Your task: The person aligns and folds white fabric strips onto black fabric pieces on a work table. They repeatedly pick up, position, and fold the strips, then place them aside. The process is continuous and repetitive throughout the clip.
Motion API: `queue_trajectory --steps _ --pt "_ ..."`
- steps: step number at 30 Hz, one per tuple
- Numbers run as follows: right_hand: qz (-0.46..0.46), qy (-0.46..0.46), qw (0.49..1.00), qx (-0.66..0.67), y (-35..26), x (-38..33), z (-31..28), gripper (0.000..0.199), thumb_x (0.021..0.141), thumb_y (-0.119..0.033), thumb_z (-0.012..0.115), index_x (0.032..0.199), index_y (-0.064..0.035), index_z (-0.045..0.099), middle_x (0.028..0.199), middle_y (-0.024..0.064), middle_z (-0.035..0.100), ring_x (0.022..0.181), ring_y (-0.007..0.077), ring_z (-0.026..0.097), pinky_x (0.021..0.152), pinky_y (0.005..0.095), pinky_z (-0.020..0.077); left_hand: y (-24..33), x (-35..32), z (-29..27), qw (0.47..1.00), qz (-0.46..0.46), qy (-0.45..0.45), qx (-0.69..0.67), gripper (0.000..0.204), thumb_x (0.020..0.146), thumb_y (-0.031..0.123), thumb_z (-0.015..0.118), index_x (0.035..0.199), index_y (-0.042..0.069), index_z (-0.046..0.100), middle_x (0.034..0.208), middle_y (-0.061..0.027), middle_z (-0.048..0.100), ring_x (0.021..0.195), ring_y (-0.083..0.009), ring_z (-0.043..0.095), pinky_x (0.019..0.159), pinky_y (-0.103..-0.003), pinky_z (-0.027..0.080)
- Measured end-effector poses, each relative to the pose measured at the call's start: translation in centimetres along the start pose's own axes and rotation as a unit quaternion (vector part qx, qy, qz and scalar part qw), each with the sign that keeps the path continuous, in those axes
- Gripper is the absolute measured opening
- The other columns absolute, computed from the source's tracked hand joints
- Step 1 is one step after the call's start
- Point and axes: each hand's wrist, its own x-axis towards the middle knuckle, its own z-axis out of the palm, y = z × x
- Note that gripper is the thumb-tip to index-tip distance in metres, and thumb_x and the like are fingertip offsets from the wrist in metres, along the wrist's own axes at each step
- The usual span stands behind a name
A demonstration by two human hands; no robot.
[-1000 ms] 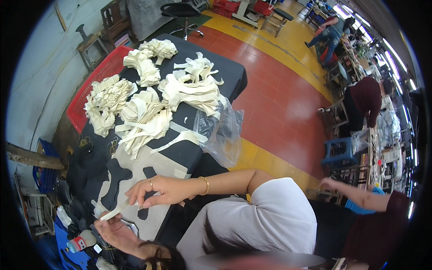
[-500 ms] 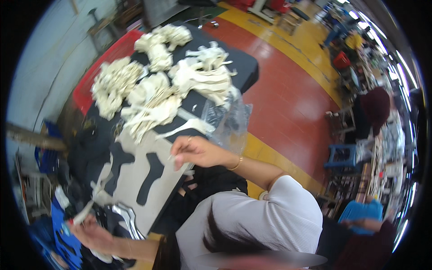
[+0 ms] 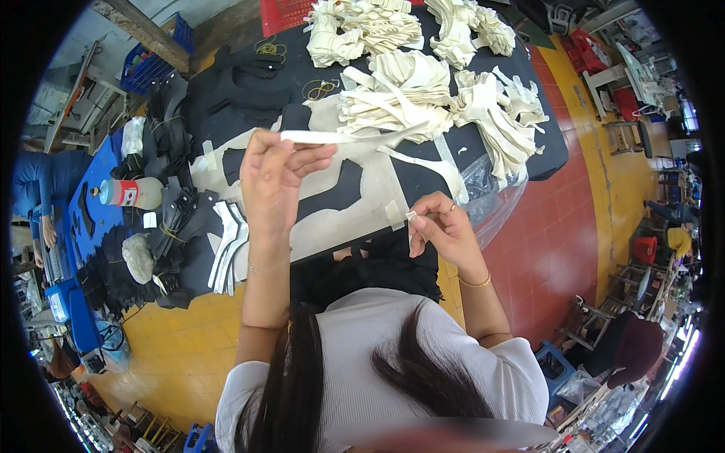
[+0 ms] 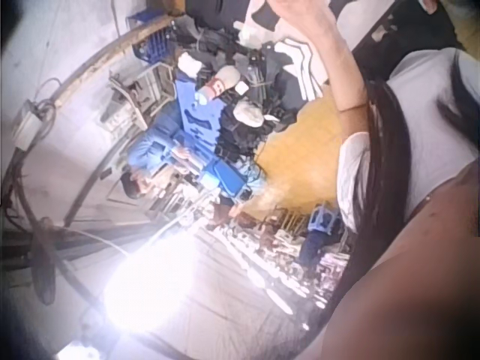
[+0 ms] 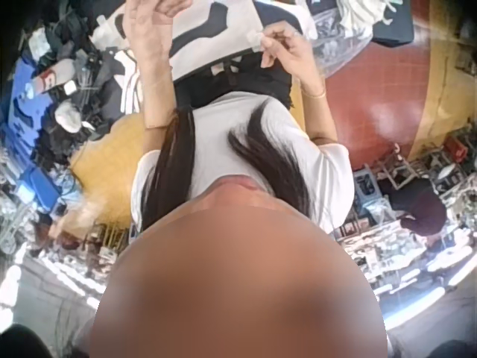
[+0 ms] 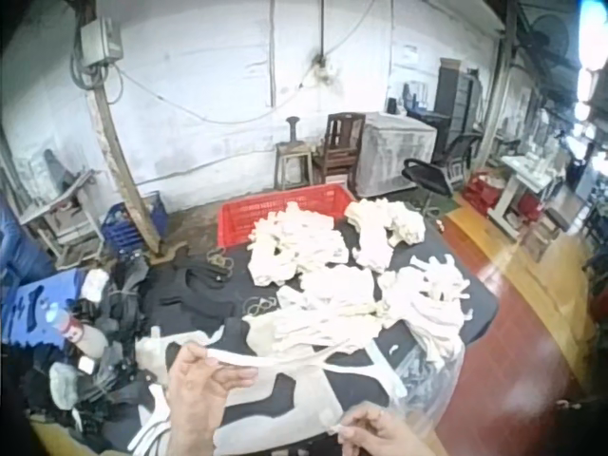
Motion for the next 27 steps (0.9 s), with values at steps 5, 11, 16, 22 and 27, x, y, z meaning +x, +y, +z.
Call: queue_trajectory --steps 5,11,16,22,27 --pt "0.039 0.006 0.999 0.006 0.2 0.5 -0.1 0.012 0.101 -0.010 0.059 0.109 -0.0017 0.054 0.083 0.0051 0.061 0.060 0.0113 0.068 0.050 0.0222 0.0524 -3.8 -1.9 -9.2 0.984 -0.039 0.155 0.075 0.005 0.101 0.006 0.050 0.104 0.004 0.048 0.106 -0.0298 0.065 0.104 -0.0460 0.068 0.089 -0.047 0.059" --pt "0.034 -0.027 0.999 -0.009 -0.2 2.3 1.0 0.015 0.101 -0.010 0.059 0.111 -0.0009 0.055 0.092 0.0045 0.062 0.061 0.0108 0.069 0.048 0.0227 0.0523 -3.6 -3.9 -14.6 0.952 -0.078 0.275 0.110 0.023 0.103 0.009 0.046 0.121 -0.003 0.040 0.115 -0.0341 0.060 0.112 -0.0454 0.064 0.097 -0.050 0.056" --pt "0.028 -0.045 0.998 -0.032 -1.0 2.9 1.9 0.018 0.100 -0.010 0.059 0.115 0.0003 0.059 0.095 0.0060 0.062 0.061 0.0118 0.069 0.050 0.0227 0.0531 -2.4 -5.0 -13.2 0.905 -0.090 0.325 0.258 0.037 0.102 0.018 0.056 0.130 -0.001 0.042 0.101 -0.0229 0.067 0.077 -0.0282 0.071 0.066 -0.034 0.059" --pt "0.106 -0.075 0.991 -0.035 -0.7 3.5 3.9 0.020 0.099 -0.010 0.060 0.116 0.0008 0.062 0.088 0.0063 0.065 0.059 0.0115 0.068 0.050 0.0240 0.0539 -1.2 -7.2 -8.2 0.902 -0.093 0.098 0.410 0.038 0.095 0.012 0.067 0.128 -0.001 0.053 0.094 -0.0097 0.062 0.068 -0.0161 0.064 0.060 -0.025 0.052" --pt "0.104 -0.111 0.981 -0.122 0.6 4.5 5.9 0.020 0.099 -0.010 0.058 0.114 0.0022 0.061 0.084 0.0099 0.067 0.056 0.0128 0.066 0.043 0.0257 0.0517 -2.4 -9.2 -4.3 0.910 -0.108 -0.068 0.396 0.026 0.086 0.001 0.075 0.110 -0.004 0.066 0.108 -0.0078 0.059 0.090 -0.0118 0.060 0.073 -0.022 0.048"
